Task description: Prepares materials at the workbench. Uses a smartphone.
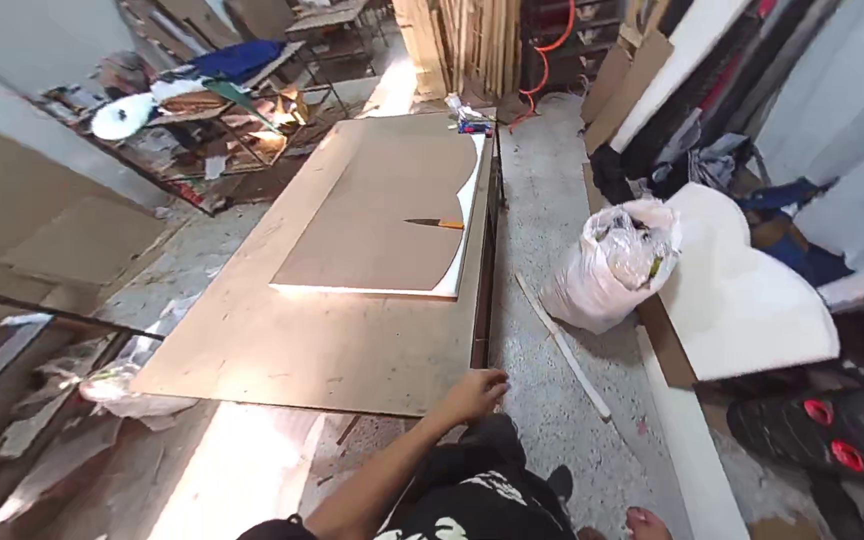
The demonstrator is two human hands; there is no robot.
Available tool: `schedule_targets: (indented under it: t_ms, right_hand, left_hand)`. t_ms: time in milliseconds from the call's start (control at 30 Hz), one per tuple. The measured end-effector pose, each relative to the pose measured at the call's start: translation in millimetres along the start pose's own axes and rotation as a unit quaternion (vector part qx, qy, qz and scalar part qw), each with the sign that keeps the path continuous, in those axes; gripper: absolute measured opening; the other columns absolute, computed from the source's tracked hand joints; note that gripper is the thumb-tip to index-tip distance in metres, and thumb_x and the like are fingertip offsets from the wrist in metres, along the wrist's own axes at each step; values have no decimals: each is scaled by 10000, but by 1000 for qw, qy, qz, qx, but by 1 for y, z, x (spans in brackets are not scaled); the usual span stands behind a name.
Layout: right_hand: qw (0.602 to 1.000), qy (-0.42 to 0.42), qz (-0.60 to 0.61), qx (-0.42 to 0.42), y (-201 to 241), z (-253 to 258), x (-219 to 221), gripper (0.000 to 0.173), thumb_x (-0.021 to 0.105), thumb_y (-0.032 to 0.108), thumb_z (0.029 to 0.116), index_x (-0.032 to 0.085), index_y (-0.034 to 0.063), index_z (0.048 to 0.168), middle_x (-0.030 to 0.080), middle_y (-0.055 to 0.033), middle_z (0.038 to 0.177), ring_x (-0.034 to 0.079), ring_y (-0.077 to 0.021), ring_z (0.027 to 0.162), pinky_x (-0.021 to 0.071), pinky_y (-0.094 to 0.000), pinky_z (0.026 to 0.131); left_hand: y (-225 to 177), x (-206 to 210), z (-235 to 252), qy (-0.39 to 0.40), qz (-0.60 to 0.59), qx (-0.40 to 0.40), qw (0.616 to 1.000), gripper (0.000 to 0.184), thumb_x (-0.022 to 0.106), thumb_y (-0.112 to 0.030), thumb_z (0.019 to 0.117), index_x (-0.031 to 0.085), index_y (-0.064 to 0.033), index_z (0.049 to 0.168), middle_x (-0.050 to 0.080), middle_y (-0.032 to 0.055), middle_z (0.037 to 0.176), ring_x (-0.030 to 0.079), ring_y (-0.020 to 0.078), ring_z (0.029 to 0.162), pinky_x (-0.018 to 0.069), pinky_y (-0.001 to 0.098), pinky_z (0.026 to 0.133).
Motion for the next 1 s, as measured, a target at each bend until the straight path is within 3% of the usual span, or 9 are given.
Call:
schedule_targets:
  t_ms: [100, 200, 333, 433, 500, 633, 800, 900, 1000]
  right_hand:
    - [998, -23, -34, -54, 92, 84, -86, 293, 617, 210, 1007, 704, -4, 1189, 737, -224, 1042, 726, -377, 920, 583, -602, 841]
    - [993, -58, -53, -93, 188, 157, -144, 280, 609, 185, 1001, 706, -16, 1171, 740, -237, 1036, 730, -396, 912, 578, -624, 842]
    - [989, -67, -62, -113, 313, 246, -149, 313, 574, 202, 1039, 675, -39, 1212, 725, -257, 1050, 722, -399, 903, 581, -615, 823]
    - [987, -13, -83, -138, 414, 280, -103, 292, 603, 226, 1035, 695, -9, 1183, 742, -210, 998, 731, -349, 833, 604, -570, 745]
    - [968, 71, -136, -199, 513, 293, -55, 277, 630, 246, 1029, 710, 40, 1196, 761, -152, 1000, 749, -287, 820, 630, -517, 752]
    - [880, 172, -270, -351, 697, 317, 21, 286, 617, 286, 1021, 728, 86, 1194, 764, -91, 997, 746, -214, 836, 630, -474, 821]
    - [794, 192, -317, -482, 959, 360, 96, 306, 572, 277, 1036, 730, 58, 1178, 760, -99, 1022, 738, -194, 916, 603, -442, 898]
    - [769, 175, -306, -533, 1122, 409, 151, 315, 577, 276, 1027, 721, 58, 1201, 753, -101, 1083, 728, -183, 992, 588, -419, 949]
    - [761, 117, -299, -563, 1272, 466, 201, 363, 618, 286, 1005, 680, 52, 1275, 720, -167, 1178, 702, -287, 1091, 557, -518, 987]
  left_hand:
    - [32, -56, 33, -175, -112, -119, 971, 451, 571, -396, 1046, 623, -102, 1383, 696, 93, 1296, 686, 202, 1171, 546, 458, 1056]
    - [80, -106, 63, -348, -207, -212, 890, 454, 580, -355, 1045, 594, -72, 1399, 675, 129, 1315, 673, 236, 1185, 539, 489, 1050]
    - [153, -149, 97, -476, -275, -316, 773, 508, 598, -356, 1027, 549, -50, 1430, 641, 189, 1333, 643, 318, 1197, 514, 565, 1027]
    - [182, -162, 112, -528, -339, -388, 675, 539, 610, -363, 1023, 539, -29, 1439, 611, 217, 1375, 602, 348, 1261, 482, 587, 1057]
    - [189, -178, 129, -555, -379, -403, 621, 526, 603, -336, 1026, 531, -19, 1440, 588, 219, 1404, 579, 345, 1293, 474, 583, 1066]
    - [191, -190, 151, -571, -391, -436, 576, 522, 610, -325, 1027, 527, -21, 1443, 595, 221, 1396, 595, 346, 1274, 486, 574, 1057]
    - [192, -200, 181, -596, -408, -469, 508, 490, 627, -309, 1018, 568, -22, 1410, 621, 219, 1355, 619, 336, 1227, 498, 565, 1035]
    - [199, -211, 205, -626, -390, -498, 456, 486, 675, -327, 987, 610, -11, 1350, 657, 217, 1278, 648, 315, 1163, 520, 549, 1010]
    - [202, -219, 227, -643, -366, -554, 380, 509, 662, -373, 986, 620, -16, 1345, 658, 228, 1268, 653, 332, 1150, 520, 566, 1004]
Point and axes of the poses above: each hand's wrist, its own z-axis towards the middle knuckle, its own x-axis out of the palm, y = z × x, the point moved 5 cm from there along z, towards the middle knuckle
